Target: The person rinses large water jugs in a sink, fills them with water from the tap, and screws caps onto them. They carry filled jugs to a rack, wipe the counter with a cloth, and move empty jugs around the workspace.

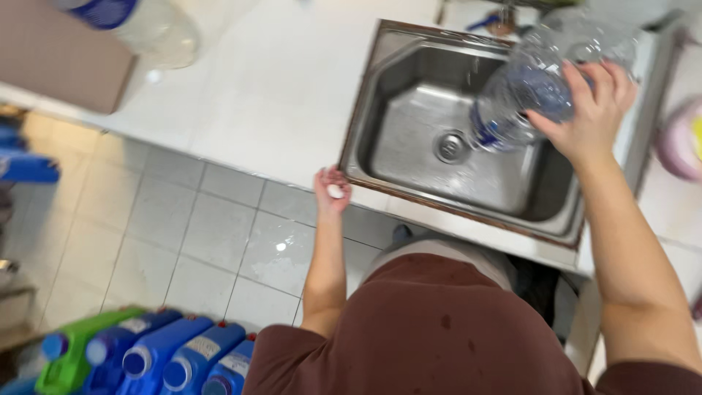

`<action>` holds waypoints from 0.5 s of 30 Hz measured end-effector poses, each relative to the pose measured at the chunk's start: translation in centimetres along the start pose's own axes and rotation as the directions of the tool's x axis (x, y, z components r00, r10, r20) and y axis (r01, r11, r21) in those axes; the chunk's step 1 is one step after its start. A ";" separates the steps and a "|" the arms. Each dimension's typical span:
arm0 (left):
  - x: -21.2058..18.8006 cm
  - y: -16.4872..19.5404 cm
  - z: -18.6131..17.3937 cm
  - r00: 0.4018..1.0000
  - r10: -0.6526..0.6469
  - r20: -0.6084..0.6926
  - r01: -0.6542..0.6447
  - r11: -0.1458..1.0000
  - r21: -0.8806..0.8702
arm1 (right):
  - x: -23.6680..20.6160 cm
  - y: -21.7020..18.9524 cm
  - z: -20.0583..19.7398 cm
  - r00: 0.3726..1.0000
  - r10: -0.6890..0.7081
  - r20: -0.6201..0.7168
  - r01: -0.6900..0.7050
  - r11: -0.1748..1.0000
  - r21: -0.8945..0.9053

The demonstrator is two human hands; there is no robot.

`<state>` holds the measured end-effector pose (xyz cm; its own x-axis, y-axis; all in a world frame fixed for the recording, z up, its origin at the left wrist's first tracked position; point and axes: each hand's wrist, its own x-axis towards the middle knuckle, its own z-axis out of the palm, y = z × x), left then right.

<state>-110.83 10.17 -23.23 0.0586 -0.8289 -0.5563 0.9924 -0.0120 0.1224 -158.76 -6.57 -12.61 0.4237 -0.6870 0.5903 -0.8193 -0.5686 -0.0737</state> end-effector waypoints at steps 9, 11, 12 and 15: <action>0.1 0.2 2.3 0.990 0.101 -0.098 -0.100 0.995 0.017 | 2.8 -1.5 4.6 0.997 0.076 -0.011 -0.077 0.996 -0.052; 0.0 -0.3 2.2 0.992 0.072 -0.101 -0.070 0.997 0.028 | 2.9 -1.0 5.0 0.984 -0.177 -0.015 0.167 0.953 -0.254; 0.0 -0.5 2.1 0.991 0.081 -0.110 -0.078 0.996 0.031 | 2.9 -0.7 5.2 0.990 -0.141 -0.007 0.139 0.983 -0.119; -0.3 -0.8 1.4 0.986 0.093 -0.138 -0.089 0.995 0.038 | 2.5 0.2 5.5 0.999 -0.020 0.040 0.013 0.987 0.160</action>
<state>-111.77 9.71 -22.02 0.1653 -0.7412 -0.6506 0.9784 0.0403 0.2027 -155.72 -10.89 -15.56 0.4549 -0.6934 0.5588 -0.7411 -0.6426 -0.1942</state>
